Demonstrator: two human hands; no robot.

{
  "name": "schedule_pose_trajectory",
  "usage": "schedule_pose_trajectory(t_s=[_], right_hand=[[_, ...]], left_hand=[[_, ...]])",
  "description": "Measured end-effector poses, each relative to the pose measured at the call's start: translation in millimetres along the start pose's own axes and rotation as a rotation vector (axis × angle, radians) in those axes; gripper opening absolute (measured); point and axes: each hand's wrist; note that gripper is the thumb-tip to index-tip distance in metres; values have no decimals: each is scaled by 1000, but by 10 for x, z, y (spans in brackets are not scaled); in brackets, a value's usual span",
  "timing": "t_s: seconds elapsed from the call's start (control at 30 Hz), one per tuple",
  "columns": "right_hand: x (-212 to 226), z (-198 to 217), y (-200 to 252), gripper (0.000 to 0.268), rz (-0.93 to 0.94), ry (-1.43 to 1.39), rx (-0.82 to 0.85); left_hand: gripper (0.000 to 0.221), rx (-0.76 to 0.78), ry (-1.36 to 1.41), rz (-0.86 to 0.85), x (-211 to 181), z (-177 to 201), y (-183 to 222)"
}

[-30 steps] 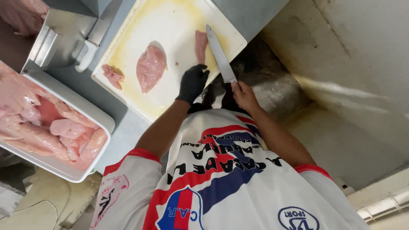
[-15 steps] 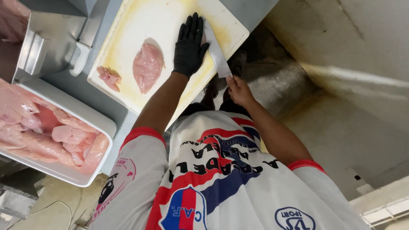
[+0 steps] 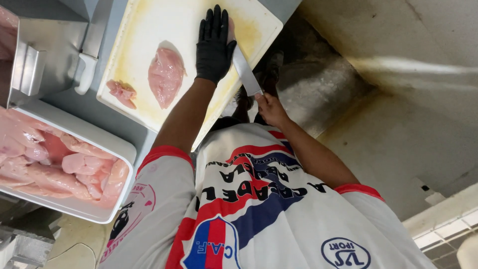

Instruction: Slicing raw chicken breasts on a cutting board using a knife in a food preparation area

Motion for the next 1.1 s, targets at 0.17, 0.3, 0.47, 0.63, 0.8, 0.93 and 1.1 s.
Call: schedule_pose_trajectory(t_s=[0.17, 0.3, 0.47, 0.63, 0.8, 0.93, 1.1], right_hand=[[-46, 21, 133, 43, 65, 76, 0], [-91, 51, 230, 47, 56, 158, -20], [-40, 97, 391, 50, 45, 261, -6], [-93, 253, 469, 53, 60, 348, -6], [-211, 399, 494, 52, 71, 421, -5], [-230, 508, 499, 55, 117, 484, -1], [-284, 588, 459, 48, 227, 499, -36]], left_hand=[[74, 44, -37, 10, -42, 64, -2], [74, 52, -75, 12, -52, 60, -16], [74, 40, -31, 46, -47, 39, -21], [73, -148, 0, 6, 164, -257, -56], [28, -316, -314, -122, -16, 6, -306], [15, -261, -466, -157, 177, -8, -549], [16, -197, -374, -590, 560, -46, -297]])
Point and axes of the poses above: each hand's wrist, its own y-axis away from the middle knuckle, its own z-axis out of the back of the hand, x = y × z, and after that the axes turned 5 degrees about y, right-handed
